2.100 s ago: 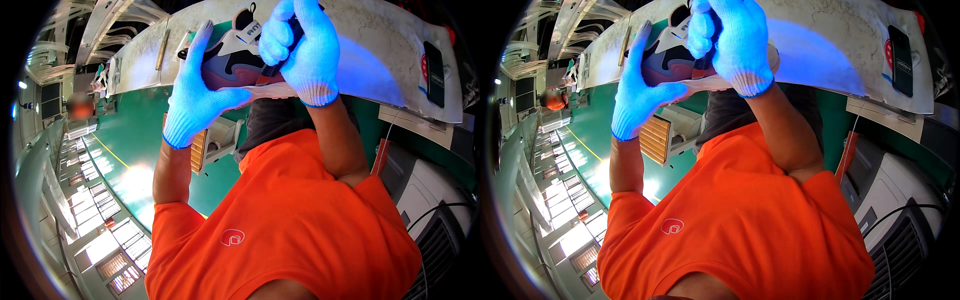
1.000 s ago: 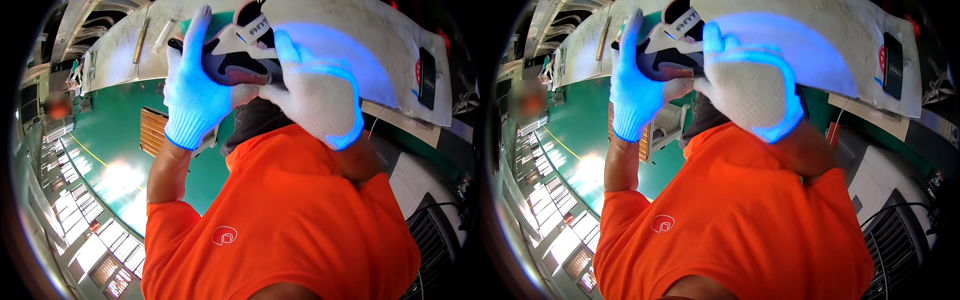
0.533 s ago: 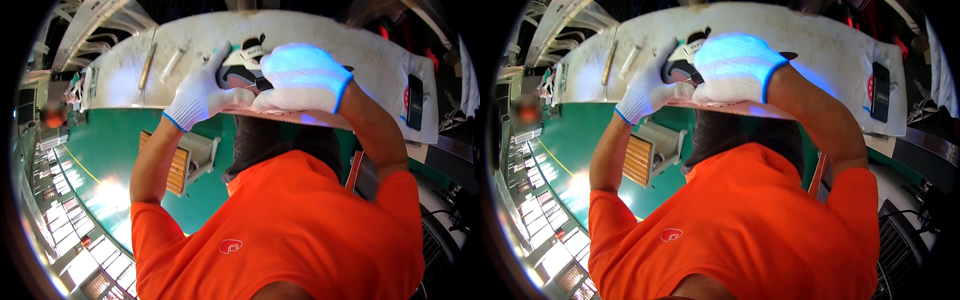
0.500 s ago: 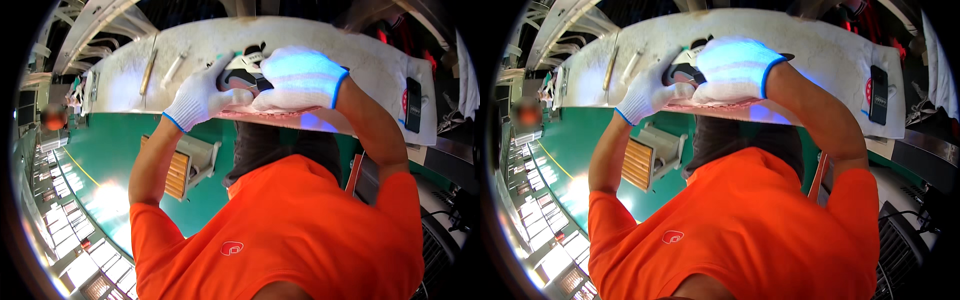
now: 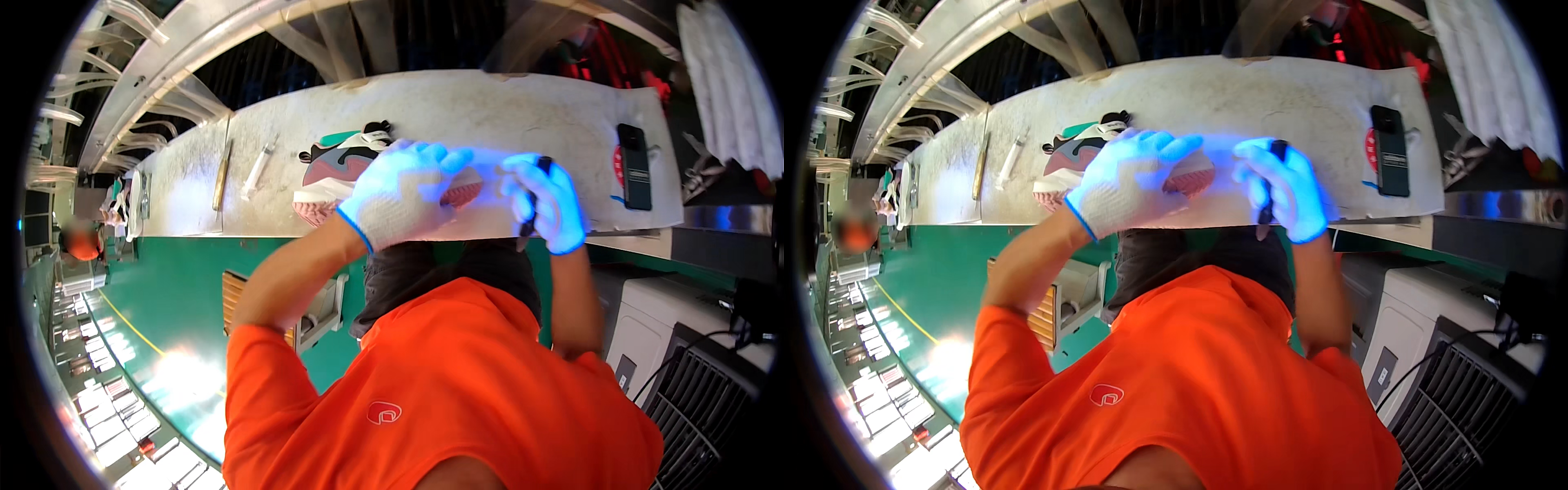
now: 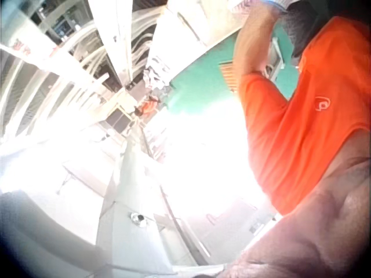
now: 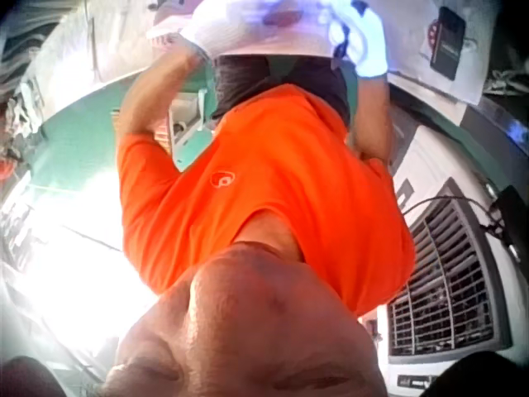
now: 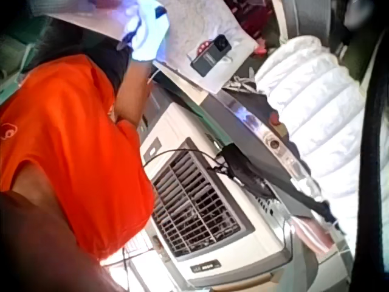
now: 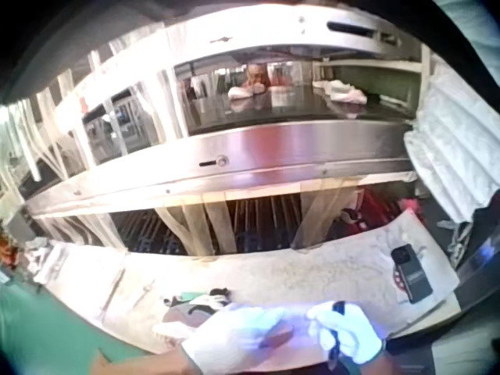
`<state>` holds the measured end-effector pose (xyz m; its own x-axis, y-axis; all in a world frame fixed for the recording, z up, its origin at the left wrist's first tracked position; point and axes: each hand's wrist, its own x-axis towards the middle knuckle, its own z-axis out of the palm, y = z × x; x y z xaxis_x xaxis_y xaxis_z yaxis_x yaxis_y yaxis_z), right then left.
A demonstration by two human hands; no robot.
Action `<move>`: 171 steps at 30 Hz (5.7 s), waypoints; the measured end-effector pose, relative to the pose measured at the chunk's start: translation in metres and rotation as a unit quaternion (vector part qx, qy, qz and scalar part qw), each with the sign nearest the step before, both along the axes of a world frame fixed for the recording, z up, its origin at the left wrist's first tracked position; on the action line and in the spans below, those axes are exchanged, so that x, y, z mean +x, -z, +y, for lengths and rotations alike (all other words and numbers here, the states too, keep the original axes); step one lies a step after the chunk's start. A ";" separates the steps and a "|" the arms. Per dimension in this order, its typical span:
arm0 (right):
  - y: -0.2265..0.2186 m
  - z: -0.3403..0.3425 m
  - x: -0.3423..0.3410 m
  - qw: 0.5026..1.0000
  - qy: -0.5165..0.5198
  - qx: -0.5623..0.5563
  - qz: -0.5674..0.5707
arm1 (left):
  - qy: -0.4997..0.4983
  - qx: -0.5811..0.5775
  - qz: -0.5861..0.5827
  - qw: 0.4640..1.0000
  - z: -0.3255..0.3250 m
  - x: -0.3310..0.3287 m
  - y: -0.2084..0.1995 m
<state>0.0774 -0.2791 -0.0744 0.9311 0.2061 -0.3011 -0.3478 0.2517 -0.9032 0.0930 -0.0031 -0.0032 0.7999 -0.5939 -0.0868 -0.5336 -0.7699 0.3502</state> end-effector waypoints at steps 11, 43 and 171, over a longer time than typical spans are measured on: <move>-0.027 0.003 0.060 0.988 -0.153 -0.014 -0.025 | -0.090 -0.267 -0.198 0.939 0.085 -0.074 -0.076; -0.051 0.043 0.044 0.948 -0.118 -0.248 -0.162 | -0.148 0.073 -0.118 0.979 -0.004 -0.070 -0.020; -0.016 0.074 -0.058 0.947 -0.062 -0.205 -0.239 | -0.161 -0.149 -0.304 0.927 0.008 -0.119 0.046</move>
<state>0.0191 -0.2056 -0.0588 0.9576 0.2792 0.0707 0.1217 -0.1695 -0.9780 -0.0265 0.0047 -0.0489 0.7875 -0.2404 0.5675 -0.4606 -0.8414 0.2827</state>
